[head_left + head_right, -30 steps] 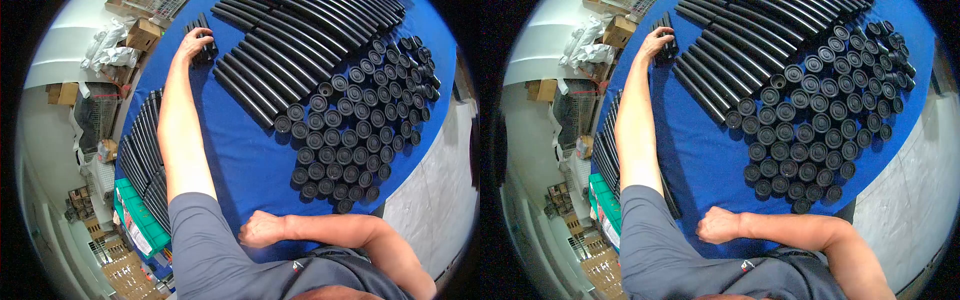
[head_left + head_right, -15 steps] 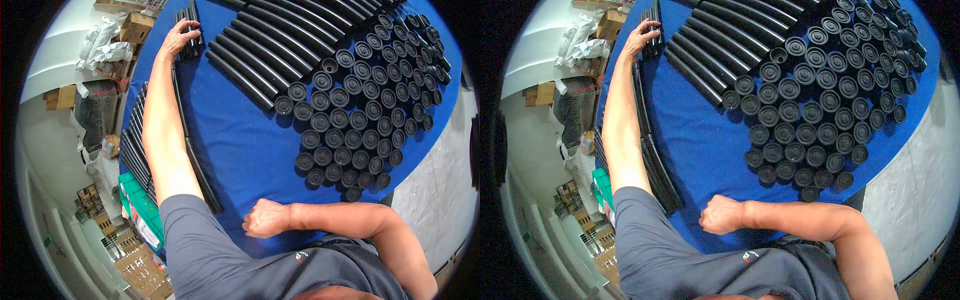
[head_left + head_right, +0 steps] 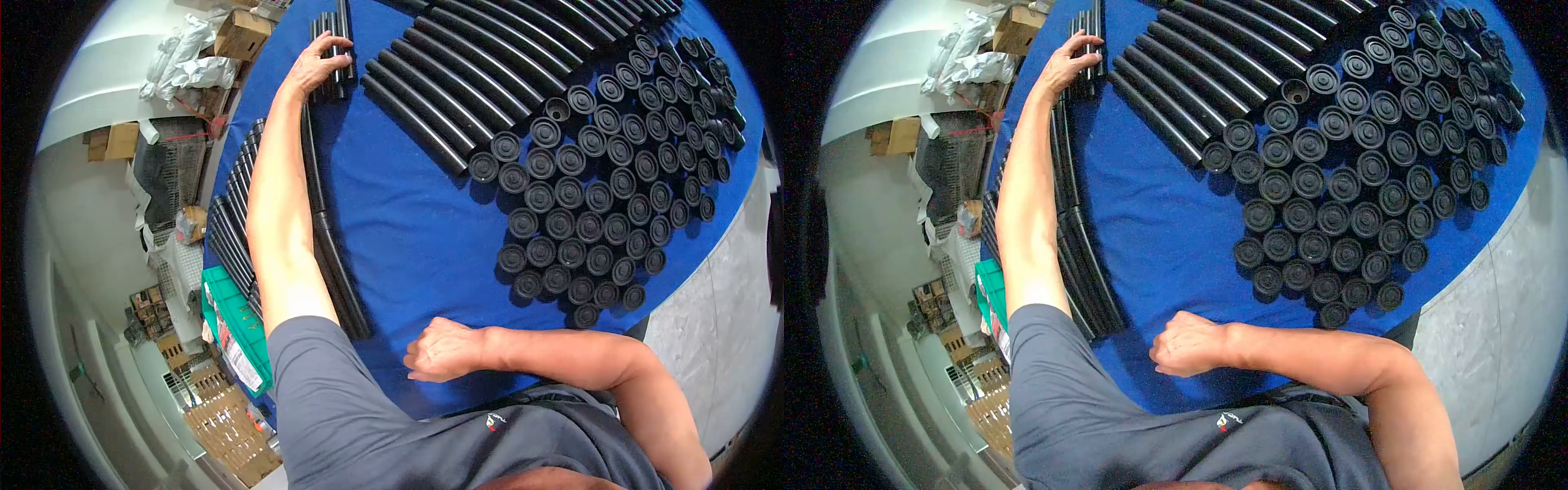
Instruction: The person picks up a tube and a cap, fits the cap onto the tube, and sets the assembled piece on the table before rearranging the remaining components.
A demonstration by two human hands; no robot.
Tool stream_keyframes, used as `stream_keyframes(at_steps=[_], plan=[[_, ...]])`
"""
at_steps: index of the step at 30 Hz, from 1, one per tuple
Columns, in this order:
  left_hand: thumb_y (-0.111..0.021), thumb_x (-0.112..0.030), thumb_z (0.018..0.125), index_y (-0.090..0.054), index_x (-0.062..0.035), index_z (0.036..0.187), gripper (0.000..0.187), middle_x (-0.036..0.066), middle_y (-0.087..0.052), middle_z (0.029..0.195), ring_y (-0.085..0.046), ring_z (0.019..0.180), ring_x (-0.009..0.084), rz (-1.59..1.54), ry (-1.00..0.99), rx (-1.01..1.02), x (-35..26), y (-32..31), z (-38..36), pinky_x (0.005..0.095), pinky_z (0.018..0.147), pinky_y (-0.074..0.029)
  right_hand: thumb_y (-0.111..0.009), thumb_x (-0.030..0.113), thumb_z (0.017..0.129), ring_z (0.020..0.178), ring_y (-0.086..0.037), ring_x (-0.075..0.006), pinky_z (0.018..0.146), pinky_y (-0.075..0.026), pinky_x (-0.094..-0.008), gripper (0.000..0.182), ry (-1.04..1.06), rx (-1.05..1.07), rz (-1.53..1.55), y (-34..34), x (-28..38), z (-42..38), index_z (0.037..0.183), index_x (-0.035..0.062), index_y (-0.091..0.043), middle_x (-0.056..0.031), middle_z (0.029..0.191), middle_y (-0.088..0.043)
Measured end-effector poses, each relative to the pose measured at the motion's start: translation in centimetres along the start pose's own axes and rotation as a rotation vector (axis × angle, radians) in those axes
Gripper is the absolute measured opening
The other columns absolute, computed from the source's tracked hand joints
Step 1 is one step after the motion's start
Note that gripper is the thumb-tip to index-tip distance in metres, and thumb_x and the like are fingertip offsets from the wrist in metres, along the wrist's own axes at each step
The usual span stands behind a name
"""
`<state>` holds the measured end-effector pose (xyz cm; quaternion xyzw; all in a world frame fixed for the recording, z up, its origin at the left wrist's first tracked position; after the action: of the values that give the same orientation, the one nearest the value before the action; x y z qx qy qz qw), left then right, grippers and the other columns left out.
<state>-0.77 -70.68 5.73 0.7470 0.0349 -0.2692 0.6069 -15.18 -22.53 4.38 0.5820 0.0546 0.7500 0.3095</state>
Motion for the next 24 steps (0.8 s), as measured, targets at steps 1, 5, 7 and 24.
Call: stream_keyframes(at_steps=[1,5,7,24], plan=[[-0.079,-0.033,0.078,-0.073,-0.0253,0.122,0.045,0.02,-0.032,0.164,-0.03,0.152,0.0324,0.005,-0.003,0.002,0.3,0.0,-0.1,0.0422,0.123,-0.025,-0.065,0.031,0.088,0.07,-0.071,-0.0362,0.061,-0.055,-0.0507,0.029,-0.001,-0.005,0.001,0.0,0.0,0.0,0.078,0.0038,-0.068,-0.0157,0.075,-0.071],[-0.078,-0.032,0.079,-0.073,-0.0258,0.123,0.044,0.021,-0.032,0.164,-0.031,0.152,0.0318,0.029,0.002,0.0,0.1,-0.4,-0.8,0.0417,0.124,-0.025,-0.065,0.034,0.091,0.068,-0.069,-0.0341,0.058,-0.053,-0.0489,0.031,0.021,-0.03,-0.023,-0.1,-0.1,-0.2,0.078,0.0057,-0.065,-0.0116,0.073,-0.067],[-0.077,-0.031,0.08,-0.073,-0.0258,0.123,0.044,0.021,-0.032,0.163,-0.031,0.152,0.0313,0.024,0.007,0.006,-0.2,-0.4,-1.3,0.0416,0.124,-0.025,-0.065,0.036,0.093,0.067,-0.068,-0.0333,0.057,-0.051,-0.0481,0.033,0.033,-0.037,-0.034,-0.2,0.0,-0.2,0.078,0.0065,-0.064,-0.0097,0.073,-0.066],[-0.075,-0.031,0.083,-0.072,-0.0274,0.125,0.042,0.021,-0.037,0.161,-0.036,0.15,0.0315,0.047,0.065,-0.071,-1.5,-1.6,-4.1,0.0384,0.122,-0.029,-0.067,0.035,0.089,0.072,-0.071,-0.0379,0.065,-0.055,-0.0515,0.032,-0.018,0.022,-0.006,0.0,0.0,-0.1,0.078,0.0048,-0.069,-0.0157,0.076,-0.071]])
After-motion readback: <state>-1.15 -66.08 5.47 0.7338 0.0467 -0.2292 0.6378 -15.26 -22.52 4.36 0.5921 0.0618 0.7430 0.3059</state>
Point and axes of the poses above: each hand's wrist, its own z-axis towards the middle knuckle, its own y-axis out of the back of the hand, x = y × z, the point moved 6 cm from there along z, towards the middle knuckle
